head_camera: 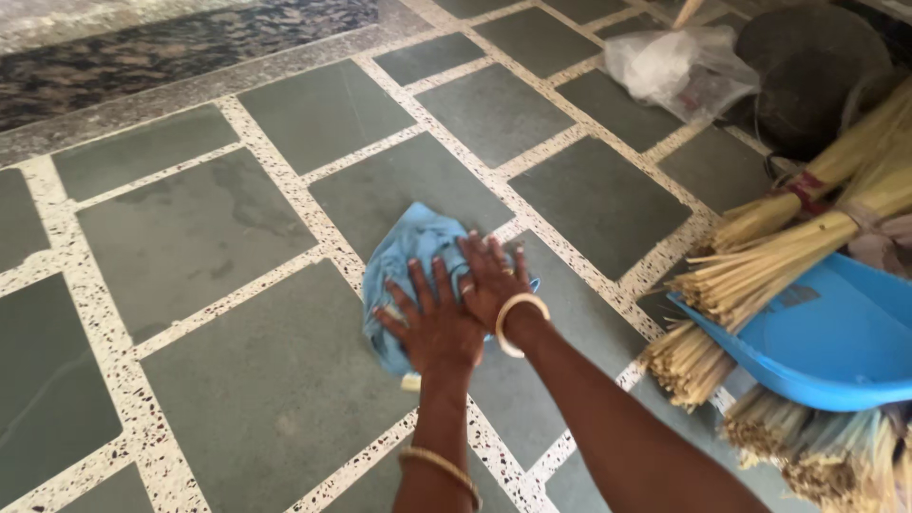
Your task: The person wipes a tiled floor with a blue cloth by hand, moving around the base of a step and near a collection of brooms.
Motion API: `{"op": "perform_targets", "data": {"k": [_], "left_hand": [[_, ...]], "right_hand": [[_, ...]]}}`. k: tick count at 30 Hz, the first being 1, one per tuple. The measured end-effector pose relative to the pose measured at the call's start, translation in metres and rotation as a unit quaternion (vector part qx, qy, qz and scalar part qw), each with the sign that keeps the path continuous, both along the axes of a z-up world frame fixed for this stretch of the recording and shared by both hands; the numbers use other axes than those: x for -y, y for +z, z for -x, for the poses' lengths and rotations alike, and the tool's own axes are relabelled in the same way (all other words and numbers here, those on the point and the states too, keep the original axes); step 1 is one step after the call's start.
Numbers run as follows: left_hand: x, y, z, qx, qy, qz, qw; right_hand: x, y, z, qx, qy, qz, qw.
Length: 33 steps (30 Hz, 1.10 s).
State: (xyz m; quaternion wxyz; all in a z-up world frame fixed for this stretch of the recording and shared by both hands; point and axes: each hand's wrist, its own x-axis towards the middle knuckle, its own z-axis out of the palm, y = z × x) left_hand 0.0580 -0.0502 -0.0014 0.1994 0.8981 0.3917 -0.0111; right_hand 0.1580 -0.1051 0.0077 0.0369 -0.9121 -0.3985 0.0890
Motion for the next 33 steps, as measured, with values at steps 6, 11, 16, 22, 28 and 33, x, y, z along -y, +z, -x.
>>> {"op": "perform_targets", "data": {"k": [6,11,16,22,28,33], "left_hand": [[-0.051,-0.018,0.036,0.017,-0.122,-0.022,0.992],[-0.048,-0.008,0.068,0.018,-0.073,-0.079,0.994],[-0.043,0.003,0.030,-0.013,-0.084,-0.067,0.994],[-0.039,0.008,0.010,0.006,-0.111,-0.077,0.991],[-0.042,0.010,0.001,-0.031,-0.130,-0.074,0.988],[-0.037,0.003,-0.010,0.016,-0.132,-0.117,0.984]], "right_hand": [[-0.030,-0.003,0.018,-0.016,-0.110,0.005,0.994],[-0.038,-0.008,0.046,-0.014,-0.014,-0.047,0.999],[-0.033,-0.008,0.010,0.004,-0.034,-0.051,0.998],[-0.016,-0.009,-0.005,-0.005,-0.039,-0.051,0.998],[-0.016,-0.011,-0.020,-0.002,-0.023,-0.019,1.000],[-0.009,-0.016,-0.026,0.004,-0.045,-0.042,0.998]]}}
